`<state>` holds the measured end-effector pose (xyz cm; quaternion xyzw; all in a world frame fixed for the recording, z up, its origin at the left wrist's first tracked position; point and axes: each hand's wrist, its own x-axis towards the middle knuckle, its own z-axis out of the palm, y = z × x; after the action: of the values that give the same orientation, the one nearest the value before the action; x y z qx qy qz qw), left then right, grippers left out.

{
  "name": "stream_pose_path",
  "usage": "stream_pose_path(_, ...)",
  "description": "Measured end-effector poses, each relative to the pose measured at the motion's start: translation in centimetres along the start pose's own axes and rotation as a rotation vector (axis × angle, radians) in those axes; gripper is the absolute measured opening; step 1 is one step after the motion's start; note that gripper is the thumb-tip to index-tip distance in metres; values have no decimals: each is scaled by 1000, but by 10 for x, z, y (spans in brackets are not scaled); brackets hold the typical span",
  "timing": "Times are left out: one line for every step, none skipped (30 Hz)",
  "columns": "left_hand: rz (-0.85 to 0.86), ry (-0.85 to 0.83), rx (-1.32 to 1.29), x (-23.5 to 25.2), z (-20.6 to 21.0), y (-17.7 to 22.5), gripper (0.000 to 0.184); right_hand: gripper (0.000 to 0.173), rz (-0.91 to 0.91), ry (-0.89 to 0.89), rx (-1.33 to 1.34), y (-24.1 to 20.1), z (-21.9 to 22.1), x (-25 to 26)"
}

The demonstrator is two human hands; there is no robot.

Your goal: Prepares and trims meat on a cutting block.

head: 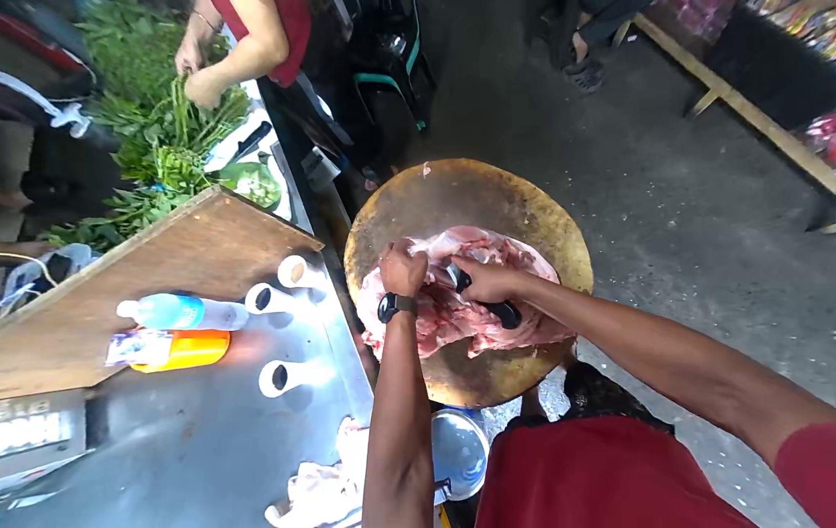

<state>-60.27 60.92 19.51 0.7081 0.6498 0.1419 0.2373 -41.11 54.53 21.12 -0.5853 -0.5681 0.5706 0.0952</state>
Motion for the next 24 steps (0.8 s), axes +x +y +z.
stream_pose_path(-11, -12, 5, 2, -3, 2, 33, 94, 2, -36, -11, 0, -3, -5)
stream_pose_path(-29, -14, 13, 3, -6, 4, 33, 93, 5, -67, -20, 0, -5, -5)
stream_pose_path(-54, -12, 21, 3, -8, 7, 34, 92, 3, -87, -23, -1, -5, 2)
stream_pose_path(-72, -5, 32, 2, -8, 7, 34, 91, -11, -88, -14, 1, -1, 13)
stream_pose_path(-84, -5, 43, 0, -7, 5, 34, 92, -23, -86, -8, 1, 4, 21)
stream_pose_path(-95, -9, 55, 2, -8, 4, 36, 93, -42, -79, -8, 0, 6, 25)
stream_pose_path(-109, -18, 64, 3, -10, 2, 37, 93, -67, -75, -12, -2, 7, 20)
stream_pose_path(-128, -25, 62, 4, -14, 2, 37, 93, -88, -84, -22, -4, 7, 10)
stream_pose_path(-144, -28, 49, 2, -17, 2, 37, 92, -104, -105, -49, -5, 7, -1)
stream_pose_path(-155, -23, 29, -1, -19, 1, 37, 91, -103, -133, -89, -6, 6, -8)
stream_pose_path(-158, -9, 11, -5, -19, 0, 37, 89, -86, -149, -135, -10, 5, -9)
stream_pose_path(-159, 3, -1, -11, -17, -2, 38, 88, -68, -155, -166, -12, 7, -8)
stream_pose_path(-157, 16, -14, -17, -15, -4, 38, 89, -58, -155, -199, -15, 10, -4)
stream_pose_path(-146, 33, -31, -18, -15, -6, 37, 90, -58, -155, -241, -18, 9, 0)
stream_pose_path(-134, 38, -39, -19, -15, -10, 37, 93, -53, -155, -284, -18, 10, 1)
stream_pose_path(-130, 30, -43, -18, -15, -12, 36, 95, -42, -157, -327, -17, 12, -3)
stream_pose_path(-143, 17, -42, -14, -15, -11, 36, 97, -27, -155, -381, -15, 13, -8)
stream_pose_path(-150, -4, -32, -11, -16, -10, 37, 101, -8, -158, -433, -13, 15, -13)
stream_pose_path(-148, -15, -20, -10, -15, -9, 37, 105, 14, -166, -480, -12, 15, -19)
stream_pose_path(-138, -22, -7, -9, -14, -7, 37, 108, 32, -177, -531, -11, 14, -26)
stream_pose_path(-125, -29, 14, -8, -13, -6, 37, 112, 51, -191, -585, -12, 12, -32)
stream_pose_path(-113, -39, 35, -8, -11, -3, 38, 113, 69, -199, -622, -11, 11, -38)
stream_pose_path(-102, -51, 61, -8, -9, -1, 39, 113, 81, -204, -658, -10, 9, -43)
stream_pose_path(-90, -60, 86, -6, -8, 2, 41, 111, 91, -214, -698, -9, 7, -48)
